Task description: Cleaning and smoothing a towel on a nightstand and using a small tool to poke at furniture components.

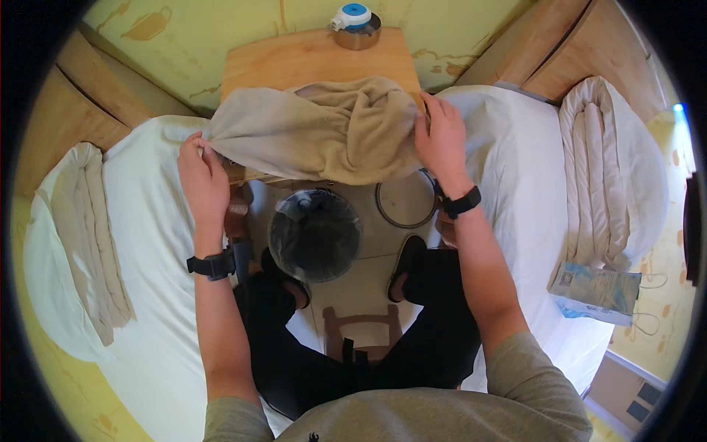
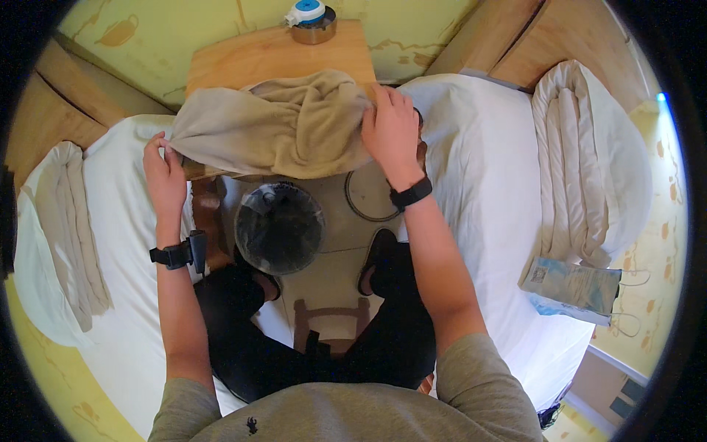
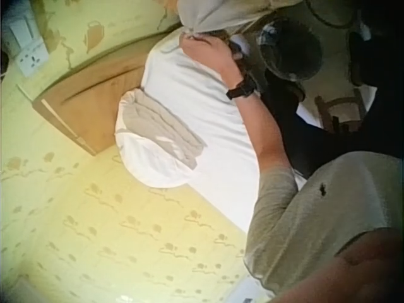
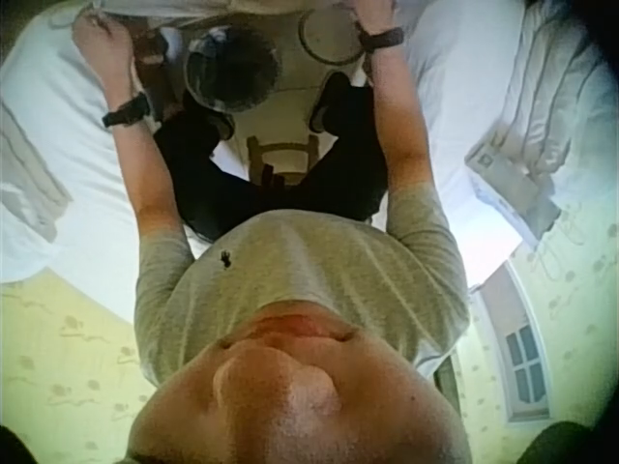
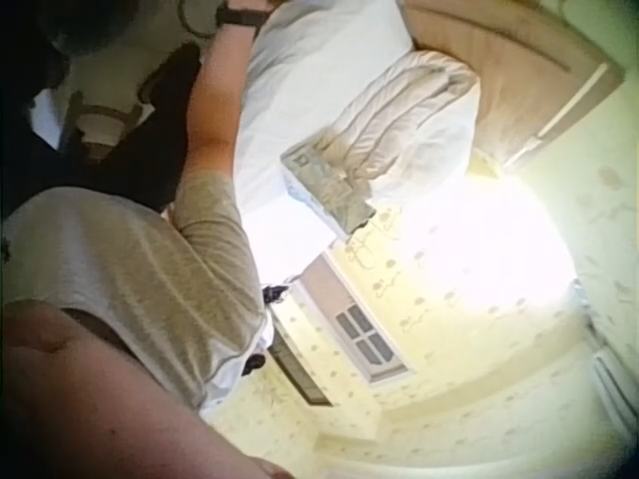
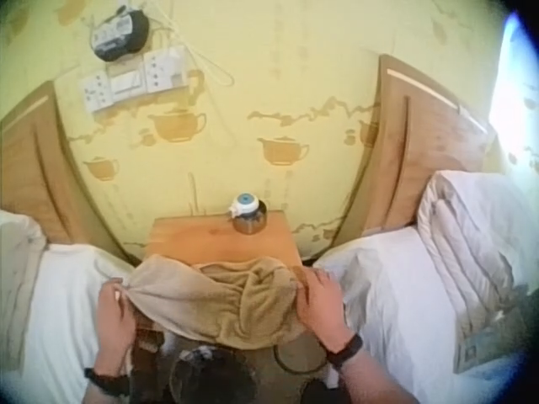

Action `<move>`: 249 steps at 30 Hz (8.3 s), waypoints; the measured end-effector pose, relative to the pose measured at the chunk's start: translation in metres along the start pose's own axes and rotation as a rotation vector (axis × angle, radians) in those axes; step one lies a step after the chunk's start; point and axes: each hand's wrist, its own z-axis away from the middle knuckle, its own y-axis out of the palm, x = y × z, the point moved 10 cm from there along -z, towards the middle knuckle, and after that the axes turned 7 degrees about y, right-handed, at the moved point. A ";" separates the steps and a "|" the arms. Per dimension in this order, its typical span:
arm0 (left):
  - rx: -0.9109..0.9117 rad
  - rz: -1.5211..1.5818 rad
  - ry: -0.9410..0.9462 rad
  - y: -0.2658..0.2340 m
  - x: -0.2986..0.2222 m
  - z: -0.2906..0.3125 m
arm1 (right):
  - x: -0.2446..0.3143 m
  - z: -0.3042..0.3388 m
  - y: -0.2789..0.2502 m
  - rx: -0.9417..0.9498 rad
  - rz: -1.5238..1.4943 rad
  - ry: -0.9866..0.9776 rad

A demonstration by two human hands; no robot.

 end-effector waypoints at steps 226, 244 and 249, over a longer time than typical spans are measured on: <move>0.225 0.101 -0.235 0.016 -0.016 0.006 | 0.055 0.009 0.003 0.031 0.028 -0.132; 0.178 0.316 -0.344 0.016 0.034 0.005 | 0.022 -0.006 0.011 0.081 -0.342 0.167; -0.093 1.057 -0.596 0.010 0.033 0.004 | 0.000 -0.016 0.004 0.069 -1.060 0.398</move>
